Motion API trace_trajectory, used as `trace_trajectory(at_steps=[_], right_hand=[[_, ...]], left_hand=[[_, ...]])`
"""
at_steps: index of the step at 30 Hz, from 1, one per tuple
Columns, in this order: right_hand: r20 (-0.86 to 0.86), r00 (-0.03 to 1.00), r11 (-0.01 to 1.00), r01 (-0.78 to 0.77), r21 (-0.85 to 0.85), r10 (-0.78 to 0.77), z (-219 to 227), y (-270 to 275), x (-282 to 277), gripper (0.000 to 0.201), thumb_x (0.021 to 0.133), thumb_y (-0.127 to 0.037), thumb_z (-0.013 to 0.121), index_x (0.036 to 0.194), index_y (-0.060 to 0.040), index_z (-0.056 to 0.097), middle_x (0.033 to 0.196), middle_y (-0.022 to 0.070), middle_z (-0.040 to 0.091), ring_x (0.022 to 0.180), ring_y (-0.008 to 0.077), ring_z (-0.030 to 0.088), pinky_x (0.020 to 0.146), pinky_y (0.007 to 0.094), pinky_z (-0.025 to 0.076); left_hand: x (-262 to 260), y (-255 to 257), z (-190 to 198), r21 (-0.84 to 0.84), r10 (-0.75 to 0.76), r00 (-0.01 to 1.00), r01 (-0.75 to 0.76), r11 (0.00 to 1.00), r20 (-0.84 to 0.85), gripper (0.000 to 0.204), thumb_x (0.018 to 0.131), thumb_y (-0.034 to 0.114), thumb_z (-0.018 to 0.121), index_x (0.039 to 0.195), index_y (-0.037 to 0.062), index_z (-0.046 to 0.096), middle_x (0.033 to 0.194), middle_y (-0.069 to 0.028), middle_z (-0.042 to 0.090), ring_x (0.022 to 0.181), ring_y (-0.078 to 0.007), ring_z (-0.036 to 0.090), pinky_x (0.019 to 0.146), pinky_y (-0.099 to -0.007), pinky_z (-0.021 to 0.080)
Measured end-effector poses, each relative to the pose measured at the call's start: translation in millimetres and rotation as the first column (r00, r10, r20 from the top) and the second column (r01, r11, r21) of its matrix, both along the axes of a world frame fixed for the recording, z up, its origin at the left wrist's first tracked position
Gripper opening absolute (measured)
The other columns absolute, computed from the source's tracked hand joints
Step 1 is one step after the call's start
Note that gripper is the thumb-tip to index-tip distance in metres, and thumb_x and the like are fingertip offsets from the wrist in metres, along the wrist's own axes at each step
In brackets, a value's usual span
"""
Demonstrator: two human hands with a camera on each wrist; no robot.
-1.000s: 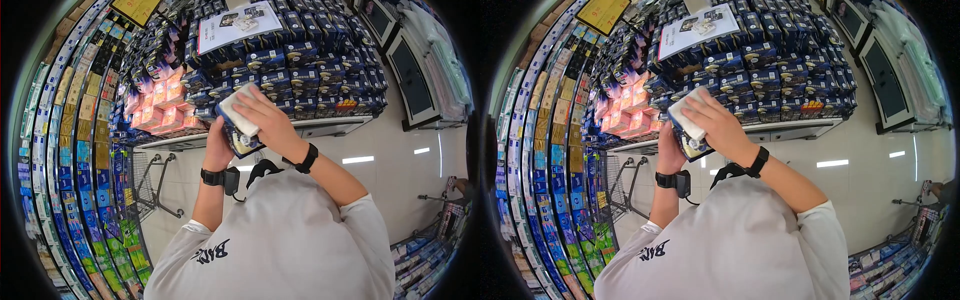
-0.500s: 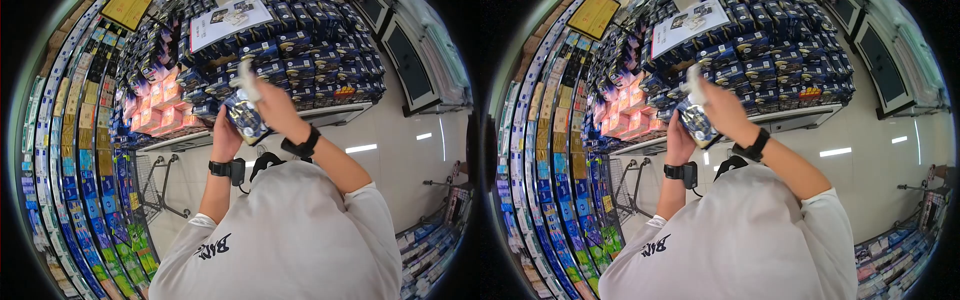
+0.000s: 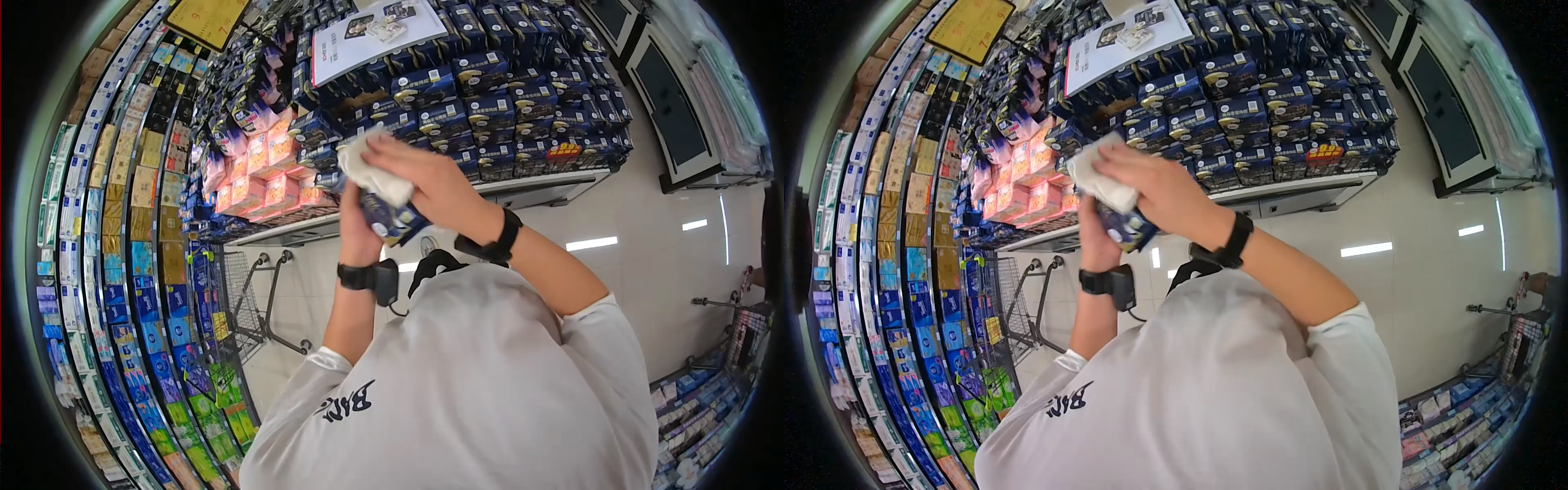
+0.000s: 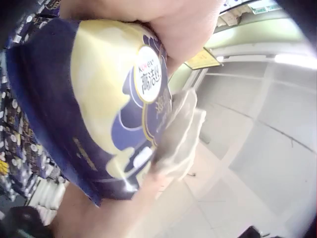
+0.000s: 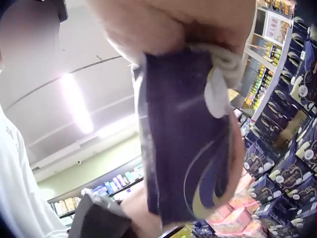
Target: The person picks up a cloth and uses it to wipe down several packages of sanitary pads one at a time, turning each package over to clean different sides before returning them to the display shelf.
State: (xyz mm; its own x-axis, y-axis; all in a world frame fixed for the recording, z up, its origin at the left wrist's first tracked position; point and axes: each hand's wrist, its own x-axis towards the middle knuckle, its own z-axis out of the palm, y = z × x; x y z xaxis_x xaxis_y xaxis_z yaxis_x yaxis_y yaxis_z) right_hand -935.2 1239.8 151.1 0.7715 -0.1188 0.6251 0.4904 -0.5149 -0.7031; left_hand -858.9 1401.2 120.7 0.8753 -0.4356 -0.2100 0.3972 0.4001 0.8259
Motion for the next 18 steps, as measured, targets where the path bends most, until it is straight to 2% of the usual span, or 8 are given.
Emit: trace_trajectory(at_steps=[2, 6, 7, 10, 12, 14, 16, 18], right_hand=[[-0.057, 0.99, 0.991, -0.13, 0.042, 0.133, -4, -2, -21, 0.047, 0.088, -0.003, 0.062, 0.135, -0.0083, 0.063, 0.136, 0.0159, 0.063, 0.126, 0.035, 0.06, 0.102, 0.0395, 0.052], [-0.089, 0.968, 0.963, -0.219, 0.155, 0.234, -22, -15, -40, 0.044, 0.089, -0.001, 0.061, 0.132, -0.0083, 0.065, 0.124, 0.0151, 0.07, 0.112, 0.0303, 0.069, 0.096, 0.0355, 0.053], [-0.269, 0.911, 0.885, -0.176, 0.432, 0.312, -24, -22, -38, 0.043, 0.088, 0.0, 0.063, 0.131, -0.004, 0.064, 0.116, 0.014, 0.073, 0.103, 0.0208, 0.071, 0.092, 0.032, 0.053], [-0.24, 0.9, 0.554, -0.002, 0.832, 0.364, -32, -14, -15, 0.04, 0.098, -0.011, 0.059, 0.137, -0.0002, 0.058, 0.121, 0.0061, 0.07, 0.107, 0.0118, 0.064, 0.092, 0.0275, 0.05], [-0.31, 0.832, 0.458, 0.077, 0.886, 0.46, -37, -3, -9, 0.041, 0.102, -0.016, 0.054, 0.14, -0.002, 0.056, 0.127, 0.0043, 0.066, 0.111, 0.0101, 0.06, 0.095, 0.0254, 0.047], [-0.163, 0.911, 0.214, 0.085, 0.973, 0.378, -32, 13, -9, 0.041, 0.102, -0.015, 0.055, 0.141, -0.0031, 0.055, 0.129, 0.0043, 0.065, 0.113, 0.0079, 0.058, 0.095, 0.0243, 0.046], [-0.201, 0.94, 0.296, 0.116, 0.948, 0.276, -42, 20, 1, 0.045, 0.099, -0.01, 0.055, 0.143, -0.0034, 0.052, 0.131, 0.009, 0.065, 0.116, 0.0152, 0.062, 0.097, 0.0285, 0.048], [-0.23, 0.973, 0.755, 0.143, 0.64, 0.011, -43, 22, 5, 0.051, 0.094, -0.006, 0.056, 0.145, -0.0028, 0.049, 0.136, 0.0169, 0.062, 0.122, 0.0284, 0.062, 0.102, 0.0334, 0.047]], left_hand=[[13, 19, 19, -0.168, -0.079, 0.996, 0.07, 0.983, -0.044, 0.051, 0.106, 0.048, 0.047, 0.136, 0.0082, 0.057, 0.129, -0.0115, 0.067, 0.114, -0.0239, 0.067, 0.099, -0.0401, 0.054], [20, 32, 26, 0.003, -0.009, 0.999, 0.009, 1.0, 0.039, 0.051, 0.105, 0.049, 0.051, 0.134, 0.0079, 0.058, 0.122, -0.0094, 0.069, 0.107, -0.0232, 0.069, 0.094, -0.0387, 0.057], [17, 26, 28, 0.007, 0.014, 0.999, -0.014, 1.0, 0.04, 0.051, 0.104, 0.049, 0.052, 0.134, 0.0082, 0.057, 0.122, -0.0084, 0.069, 0.107, -0.0226, 0.069, 0.094, -0.0381, 0.056], [3, 0, 26, -0.081, -0.006, 1.0, 0.008, 0.997, 0.023, 0.049, 0.105, 0.048, 0.051, 0.136, 0.0096, 0.056, 0.126, -0.0059, 0.066, 0.112, -0.019, 0.065, 0.098, -0.0354, 0.053], [8, -12, 6, -0.041, -0.051, 0.995, 0.055, 0.998, 0.09, 0.049, 0.106, 0.046, 0.049, 0.137, 0.0092, 0.054, 0.129, -0.0056, 0.064, 0.114, -0.017, 0.063, 0.099, -0.0334, 0.051], [13, -32, -6, 0.286, 0.186, 0.932, -0.279, 0.917, 0.311, 0.046, 0.108, 0.042, 0.047, 0.141, 0.0088, 0.049, 0.128, -0.0042, 0.062, 0.115, -0.0131, 0.061, 0.099, -0.0309, 0.049], [21, -27, -11, 0.307, -0.037, 0.933, -0.08, 0.948, 0.358, 0.046, 0.109, 0.041, 0.046, 0.143, 0.0097, 0.049, 0.129, -0.0038, 0.062, 0.116, -0.0142, 0.06, 0.099, -0.0315, 0.049], [16, -15, -11, 0.2, -0.157, 0.981, 0.132, 0.971, 0.112, 0.047, 0.109, 0.042, 0.044, 0.144, 0.0105, 0.048, 0.133, -0.0038, 0.061, 0.119, -0.0167, 0.06, 0.102, -0.0337, 0.048]])
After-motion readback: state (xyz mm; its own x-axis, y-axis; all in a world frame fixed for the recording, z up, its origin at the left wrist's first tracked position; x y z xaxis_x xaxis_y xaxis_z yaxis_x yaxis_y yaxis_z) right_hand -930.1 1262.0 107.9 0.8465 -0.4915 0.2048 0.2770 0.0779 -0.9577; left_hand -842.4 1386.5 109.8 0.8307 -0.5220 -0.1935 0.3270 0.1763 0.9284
